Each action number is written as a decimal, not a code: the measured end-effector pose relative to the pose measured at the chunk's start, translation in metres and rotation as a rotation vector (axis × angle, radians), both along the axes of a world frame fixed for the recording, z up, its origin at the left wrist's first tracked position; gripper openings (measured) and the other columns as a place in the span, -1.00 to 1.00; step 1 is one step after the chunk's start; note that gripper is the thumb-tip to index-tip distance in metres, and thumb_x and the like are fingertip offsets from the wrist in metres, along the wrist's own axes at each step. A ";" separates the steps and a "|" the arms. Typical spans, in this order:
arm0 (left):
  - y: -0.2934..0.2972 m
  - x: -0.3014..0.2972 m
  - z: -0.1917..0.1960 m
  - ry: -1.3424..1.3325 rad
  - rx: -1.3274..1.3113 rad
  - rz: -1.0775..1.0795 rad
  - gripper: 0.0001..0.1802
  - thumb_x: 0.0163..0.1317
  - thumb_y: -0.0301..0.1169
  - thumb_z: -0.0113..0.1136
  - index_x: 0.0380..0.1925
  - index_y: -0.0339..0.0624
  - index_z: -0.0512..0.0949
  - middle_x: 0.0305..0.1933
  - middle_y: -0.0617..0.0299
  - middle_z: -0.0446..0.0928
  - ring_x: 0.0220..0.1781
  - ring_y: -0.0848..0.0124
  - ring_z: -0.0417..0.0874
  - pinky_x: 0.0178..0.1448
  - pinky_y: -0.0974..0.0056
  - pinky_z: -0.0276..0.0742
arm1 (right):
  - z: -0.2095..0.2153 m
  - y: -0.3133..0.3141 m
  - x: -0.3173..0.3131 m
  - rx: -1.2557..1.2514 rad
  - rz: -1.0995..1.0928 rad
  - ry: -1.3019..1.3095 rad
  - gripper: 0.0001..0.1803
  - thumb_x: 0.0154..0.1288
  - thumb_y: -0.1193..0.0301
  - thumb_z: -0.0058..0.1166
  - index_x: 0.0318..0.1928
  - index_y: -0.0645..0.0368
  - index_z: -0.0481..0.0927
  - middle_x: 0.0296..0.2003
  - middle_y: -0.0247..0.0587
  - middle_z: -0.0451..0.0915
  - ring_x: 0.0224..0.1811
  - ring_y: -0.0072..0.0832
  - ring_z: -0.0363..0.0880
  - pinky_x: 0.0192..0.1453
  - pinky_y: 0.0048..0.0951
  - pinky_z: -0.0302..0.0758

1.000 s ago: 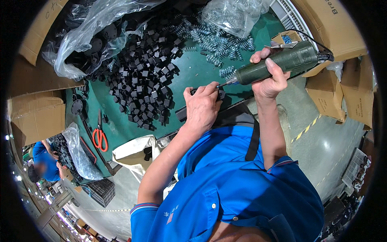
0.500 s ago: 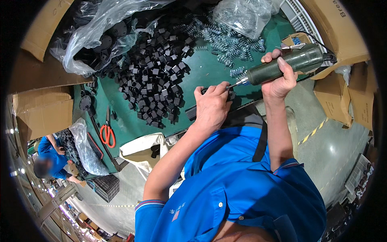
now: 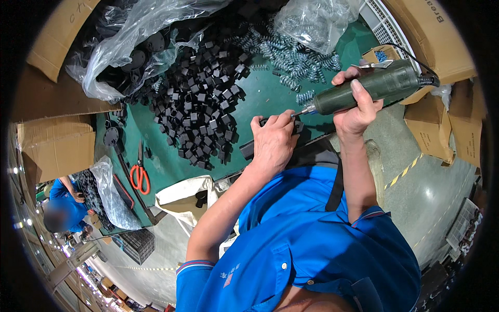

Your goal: The person repeatedly picks small black plastic components and metal springs from a table, inserts them into a circular black housing, and uses a green electric screwdriver to fasten them. The person places the assembled units into a white tote bag and continues the cycle with additional parts.

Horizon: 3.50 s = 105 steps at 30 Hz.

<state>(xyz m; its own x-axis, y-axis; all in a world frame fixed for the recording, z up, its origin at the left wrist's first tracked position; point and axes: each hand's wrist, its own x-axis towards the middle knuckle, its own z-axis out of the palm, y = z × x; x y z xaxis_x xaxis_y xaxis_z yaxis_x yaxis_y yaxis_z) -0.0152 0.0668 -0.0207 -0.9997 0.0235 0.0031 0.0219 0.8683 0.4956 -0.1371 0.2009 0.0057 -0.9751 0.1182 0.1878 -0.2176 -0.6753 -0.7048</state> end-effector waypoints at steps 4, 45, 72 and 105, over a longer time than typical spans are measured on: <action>0.000 0.001 0.000 0.006 -0.010 -0.003 -0.59 0.05 -0.39 0.31 -0.05 -0.21 0.57 0.18 0.27 0.47 0.08 0.30 0.52 0.25 -0.12 0.20 | 0.005 -0.005 0.002 0.083 -0.033 -0.015 -0.61 0.19 0.62 0.07 0.04 0.46 0.39 -0.27 0.04 0.58 -0.34 -0.27 0.61 -0.14 -0.22 0.60; 0.011 -0.004 0.004 -0.046 -0.207 0.028 -0.61 0.02 -0.27 0.35 -0.13 -0.11 0.58 -0.19 0.27 0.48 -0.05 0.25 0.49 -0.05 -0.03 0.31 | 0.033 -0.005 0.013 0.231 0.179 0.322 -0.46 0.09 0.71 0.14 0.13 0.41 0.34 -0.35 -0.08 0.57 -0.41 -0.39 0.60 -0.28 -0.35 0.64; 0.016 -0.006 -0.003 0.038 -0.141 0.081 -0.84 0.05 -0.34 0.24 -0.38 -0.15 0.61 -0.26 0.26 0.48 -0.12 0.25 0.48 -0.01 -0.10 0.24 | 0.022 -0.002 0.012 0.775 0.461 0.585 -0.43 0.06 0.76 0.02 0.13 0.28 0.23 -0.34 -0.21 0.45 -0.30 -0.41 0.51 -0.11 -0.31 0.53; -0.105 0.174 0.118 -0.248 -0.276 0.779 -0.62 0.07 -0.38 0.30 -0.05 -0.11 0.57 -0.26 0.03 0.60 -0.18 0.02 0.62 -0.13 0.03 0.50 | 0.008 0.113 -0.076 1.873 -0.155 0.093 -0.54 0.19 0.12 0.21 0.06 0.03 0.61 -0.19 0.03 0.67 -0.11 -0.06 0.65 -0.06 -0.09 0.52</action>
